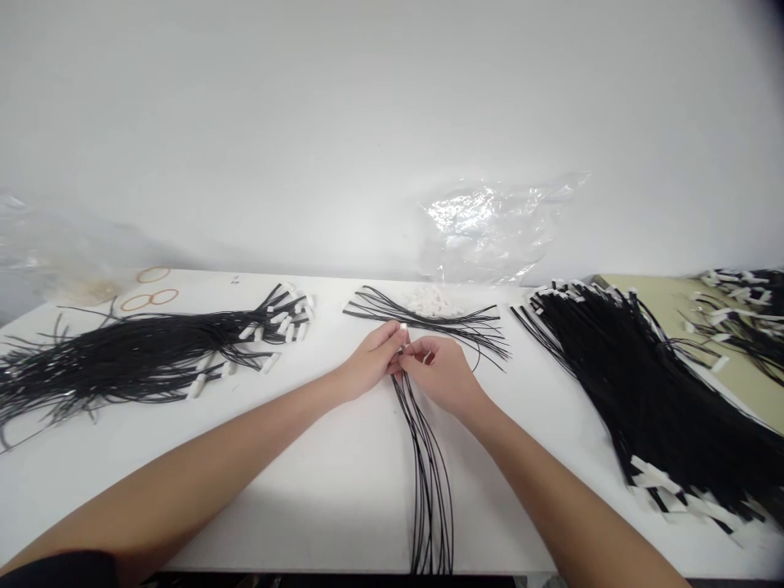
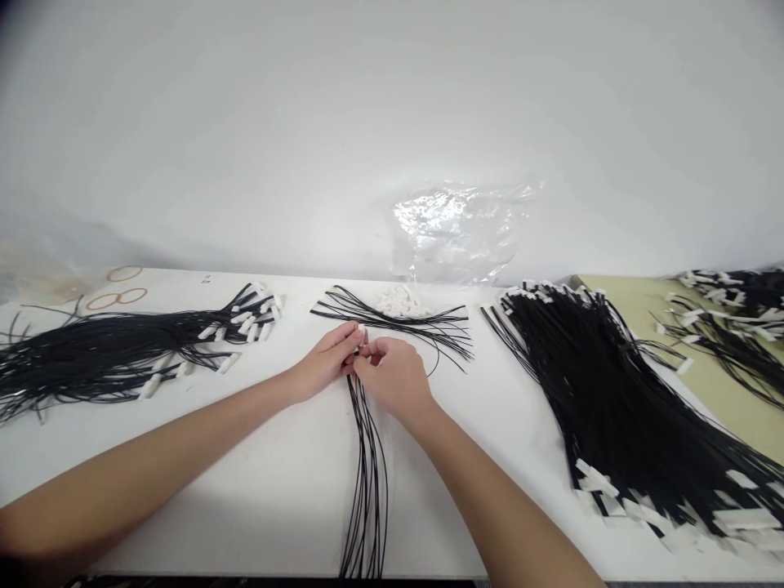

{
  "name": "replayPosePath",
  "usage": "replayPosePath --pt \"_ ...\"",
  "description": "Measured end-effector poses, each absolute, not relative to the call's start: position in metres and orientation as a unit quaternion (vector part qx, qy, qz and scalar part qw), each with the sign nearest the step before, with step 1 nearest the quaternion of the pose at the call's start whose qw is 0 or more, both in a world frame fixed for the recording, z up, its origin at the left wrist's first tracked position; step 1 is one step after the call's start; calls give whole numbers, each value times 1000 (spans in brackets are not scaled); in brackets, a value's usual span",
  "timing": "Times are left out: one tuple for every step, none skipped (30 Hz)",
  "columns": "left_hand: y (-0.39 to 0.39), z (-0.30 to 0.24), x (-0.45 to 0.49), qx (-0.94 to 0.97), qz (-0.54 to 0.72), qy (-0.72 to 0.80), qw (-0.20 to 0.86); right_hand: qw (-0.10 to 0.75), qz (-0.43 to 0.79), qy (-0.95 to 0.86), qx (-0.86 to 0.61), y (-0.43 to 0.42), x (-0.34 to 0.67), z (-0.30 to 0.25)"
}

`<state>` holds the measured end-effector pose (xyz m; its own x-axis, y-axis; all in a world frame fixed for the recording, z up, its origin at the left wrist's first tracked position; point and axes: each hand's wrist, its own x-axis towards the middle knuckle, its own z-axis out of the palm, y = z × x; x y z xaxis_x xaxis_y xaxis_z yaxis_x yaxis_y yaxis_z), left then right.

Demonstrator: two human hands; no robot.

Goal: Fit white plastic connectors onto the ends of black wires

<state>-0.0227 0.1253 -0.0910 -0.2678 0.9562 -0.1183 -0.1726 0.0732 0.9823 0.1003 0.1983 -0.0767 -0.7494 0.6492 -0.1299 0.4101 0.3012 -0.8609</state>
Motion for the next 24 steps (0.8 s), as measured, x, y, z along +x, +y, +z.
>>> replayPosePath --pt "125 -91 -22 360 580 548 483 123 485 -796 -342 197 101 -76" --pt "125 -91 -22 362 582 549 479 125 483 -793 -349 195 101 -75" --pt "125 -90 -21 364 583 549 475 127 484 -790 -354 193 101 -74" --pt "125 -90 -21 367 583 549 473 129 488 -786 -357 192 101 -74" --pt "125 -90 -20 370 584 548 472 129 496 -781 -357 191 101 -73" --pt "124 -90 -20 373 584 546 471 130 506 -774 -357 191 101 -73" --pt "124 -90 -20 375 583 545 471 129 515 -769 -357 190 101 -72" --pt "124 -90 -20 376 583 544 472 128 522 -765 -356 191 101 -72" --pt "124 -91 -20 378 581 544 472 125 527 -762 -355 191 100 -72" --pt "123 -91 -19 382 578 546 470 122 529 -761 -355 191 100 -71" --pt "123 -92 -19 388 576 550 464 117 530 -761 -356 191 100 -71" --pt "122 -92 -19 396 574 554 455 113 529 -761 -359 191 100 -71" --pt "121 -93 -18 405 571 560 443 110 527 -761 -362 191 100 -71" --pt "120 -93 -17 415 569 565 431 108 525 -762 -365 190 100 -71" --pt "119 -93 -16 423 568 568 419 110 522 -763 -367 189 100 -72" --pt "118 -92 -16 429 567 570 411 111 519 -764 -368 188 100 -72" --pt "117 -92 -15 433 566 572 406 113 517 -765 -369 187 100 -73" --pt "117 -91 -14 436 565 573 403 112 515 -765 -370 186 100 -73" --pt "116 -90 -14 439 563 574 402 110 514 -766 -371 185 100 -74" --pt "116 -89 -13 442 560 575 400 106 513 -767 -372 185 99 -74" --pt "116 -88 -13 445 558 577 397 101 512 -768 -372 185 99 -74" --pt "116 -88 -13 449 556 579 393 96 512 -769 -372 184 99 -74" --pt "116 -88 -13 451 555 580 390 92 513 -769 -370 185 99 -73" --pt "116 -88 -13 452 553 582 388 87 516 -769 -368 185 100 -72"
